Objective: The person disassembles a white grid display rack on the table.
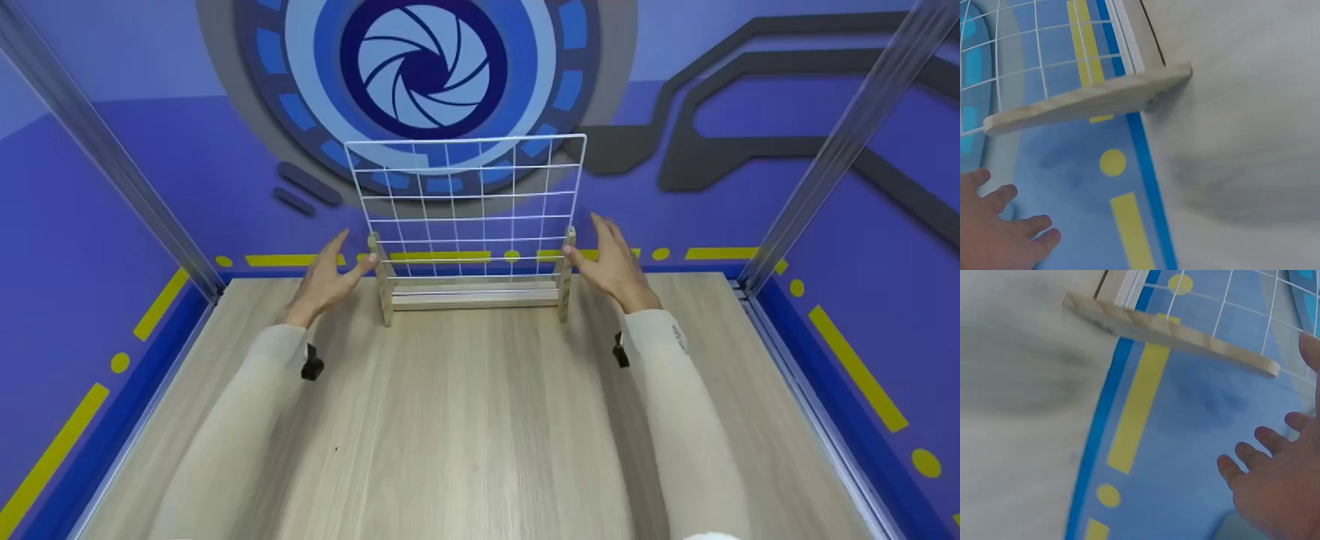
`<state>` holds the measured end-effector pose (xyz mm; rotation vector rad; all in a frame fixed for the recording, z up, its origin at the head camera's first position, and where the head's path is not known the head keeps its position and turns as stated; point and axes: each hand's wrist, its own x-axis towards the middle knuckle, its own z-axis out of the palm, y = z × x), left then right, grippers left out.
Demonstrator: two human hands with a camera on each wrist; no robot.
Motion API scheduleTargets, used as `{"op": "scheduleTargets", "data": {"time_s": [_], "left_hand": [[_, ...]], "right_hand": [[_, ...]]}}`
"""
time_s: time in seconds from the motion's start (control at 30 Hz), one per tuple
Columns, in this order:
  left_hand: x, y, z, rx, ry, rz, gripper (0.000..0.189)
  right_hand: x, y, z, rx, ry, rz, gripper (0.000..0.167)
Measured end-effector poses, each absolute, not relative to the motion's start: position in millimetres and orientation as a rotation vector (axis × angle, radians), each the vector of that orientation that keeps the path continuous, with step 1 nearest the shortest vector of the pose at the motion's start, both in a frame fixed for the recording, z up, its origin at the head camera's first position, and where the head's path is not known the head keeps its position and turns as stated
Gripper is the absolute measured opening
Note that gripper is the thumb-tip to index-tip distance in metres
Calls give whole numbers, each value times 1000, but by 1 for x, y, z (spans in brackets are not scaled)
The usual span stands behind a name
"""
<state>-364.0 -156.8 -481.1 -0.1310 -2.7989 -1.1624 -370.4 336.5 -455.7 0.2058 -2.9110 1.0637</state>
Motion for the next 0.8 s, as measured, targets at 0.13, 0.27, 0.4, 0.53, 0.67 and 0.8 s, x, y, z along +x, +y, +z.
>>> {"op": "scheduleTargets", "data": {"time_s": [0.13, 0.27, 0.4, 0.53, 0.67, 0.8], "left_hand": [[-373, -144, -489, -114, -2711, -1373, 94], [-380, -133, -494, -128, -2599, -1528, 83], [-386, -126, -499, -107, -2495, -1695, 75], [-391, -122, -502, -63, -2404, -1848, 68], [-393, -120, -503, -54, -2337, -1883, 60], [-395, -115, -502, -86, -2294, -1886, 55]], "right_hand": [[-378, 329, -468, 223, -2822, 1284, 82], [-385, 321, -477, 247, -2757, 1389, 74], [-388, 312, -483, 236, -2632, 1587, 67], [-388, 304, -487, 211, -2533, 1705, 62], [-386, 298, -489, 166, -2485, 1718, 59], [-383, 296, -491, 83, -2452, 1709, 58]]}}
